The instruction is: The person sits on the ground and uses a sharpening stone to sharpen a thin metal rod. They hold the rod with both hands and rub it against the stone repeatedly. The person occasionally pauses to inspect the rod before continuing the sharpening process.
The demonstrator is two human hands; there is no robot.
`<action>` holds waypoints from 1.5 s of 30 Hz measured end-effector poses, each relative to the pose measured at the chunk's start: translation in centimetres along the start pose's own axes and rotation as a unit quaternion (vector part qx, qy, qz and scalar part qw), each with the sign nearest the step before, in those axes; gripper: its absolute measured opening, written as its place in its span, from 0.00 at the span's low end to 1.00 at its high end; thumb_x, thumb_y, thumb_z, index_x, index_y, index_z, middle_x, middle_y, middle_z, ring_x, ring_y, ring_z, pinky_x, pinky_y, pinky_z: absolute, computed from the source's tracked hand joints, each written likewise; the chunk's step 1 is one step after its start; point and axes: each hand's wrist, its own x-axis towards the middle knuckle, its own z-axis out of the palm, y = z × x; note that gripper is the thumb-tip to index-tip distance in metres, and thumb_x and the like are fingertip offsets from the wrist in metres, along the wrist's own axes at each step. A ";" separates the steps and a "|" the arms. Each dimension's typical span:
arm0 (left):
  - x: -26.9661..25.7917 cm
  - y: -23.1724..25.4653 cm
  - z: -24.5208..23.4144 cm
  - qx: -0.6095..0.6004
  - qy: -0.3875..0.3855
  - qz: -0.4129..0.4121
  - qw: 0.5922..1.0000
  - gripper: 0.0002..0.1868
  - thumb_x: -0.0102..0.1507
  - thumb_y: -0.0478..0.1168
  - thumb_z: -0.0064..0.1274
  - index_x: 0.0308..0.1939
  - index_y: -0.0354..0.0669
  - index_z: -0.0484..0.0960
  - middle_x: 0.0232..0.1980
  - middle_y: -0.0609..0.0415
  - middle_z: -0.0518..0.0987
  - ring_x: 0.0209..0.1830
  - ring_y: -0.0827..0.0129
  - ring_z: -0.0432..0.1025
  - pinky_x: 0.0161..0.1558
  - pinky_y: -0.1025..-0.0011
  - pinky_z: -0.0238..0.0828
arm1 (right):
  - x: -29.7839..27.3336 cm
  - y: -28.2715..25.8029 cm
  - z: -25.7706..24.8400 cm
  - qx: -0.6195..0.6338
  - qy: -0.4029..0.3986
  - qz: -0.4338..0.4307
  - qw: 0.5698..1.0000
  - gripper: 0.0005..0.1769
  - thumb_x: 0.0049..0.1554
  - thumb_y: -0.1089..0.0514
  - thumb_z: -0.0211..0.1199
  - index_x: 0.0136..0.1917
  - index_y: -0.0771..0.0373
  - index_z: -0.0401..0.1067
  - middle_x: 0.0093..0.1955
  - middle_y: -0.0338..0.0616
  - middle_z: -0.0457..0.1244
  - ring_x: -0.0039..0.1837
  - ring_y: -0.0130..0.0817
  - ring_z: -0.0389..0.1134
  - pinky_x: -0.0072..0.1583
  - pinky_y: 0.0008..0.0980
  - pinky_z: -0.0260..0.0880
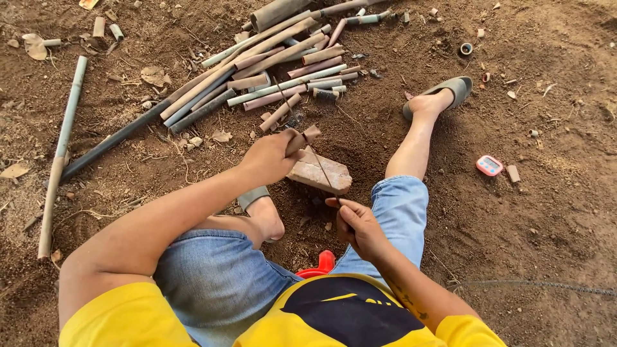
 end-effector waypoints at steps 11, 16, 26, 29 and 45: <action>0.1 0.5 0.4 0.060 -0.037 -0.055 0.996 0.16 0.70 0.47 0.51 0.56 0.41 0.80 0.46 0.41 0.85 0.51 0.45 0.82 0.53 0.49 0.80 | 1.0 -0.5 -0.4 -0.023 -0.012 0.016 1.000 0.21 0.71 0.56 0.52 0.68 0.72 0.74 0.28 0.39 0.54 0.22 0.21 0.50 0.26 0.22 0.50; 0.5 0.9 1.7 0.108 -0.083 -0.002 0.991 0.18 0.69 0.48 0.51 0.55 0.38 0.78 0.47 0.35 0.85 0.53 0.37 0.81 0.54 0.42 0.78 | 1.2 -1.2 0.5 -0.022 0.003 0.024 0.999 0.23 0.71 0.54 0.52 0.70 0.73 0.72 0.29 0.37 0.53 0.23 0.19 0.51 0.25 0.20 0.49; -0.3 1.3 0.9 0.011 -0.057 -0.024 0.998 0.19 0.70 0.46 0.52 0.60 0.38 0.79 0.50 0.36 0.85 0.53 0.41 0.81 0.57 0.47 0.78 | 0.8 -2.1 1.6 -0.043 -0.004 -0.006 0.999 0.21 0.71 0.55 0.52 0.66 0.72 0.74 0.26 0.39 0.53 0.21 0.23 0.50 0.24 0.23 0.50; 0.2 1.0 1.1 0.026 -0.087 -0.049 0.995 0.14 0.71 0.44 0.51 0.55 0.41 0.82 0.44 0.43 0.84 0.47 0.48 0.83 0.53 0.53 0.81 | 0.8 -2.3 1.6 -0.042 -0.002 0.000 0.999 0.20 0.71 0.56 0.52 0.66 0.71 0.75 0.26 0.39 0.53 0.21 0.23 0.51 0.24 0.23 0.51; 0.1 -0.3 0.4 0.007 0.015 0.033 0.999 0.32 0.77 0.58 0.32 0.53 0.32 0.79 0.41 0.29 0.82 0.48 0.31 0.79 0.49 0.39 0.74 | -0.6 -0.2 -0.8 -0.054 -0.012 -0.010 0.998 0.18 0.71 0.57 0.52 0.67 0.70 0.73 0.26 0.38 0.51 0.24 0.21 0.48 0.28 0.20 0.48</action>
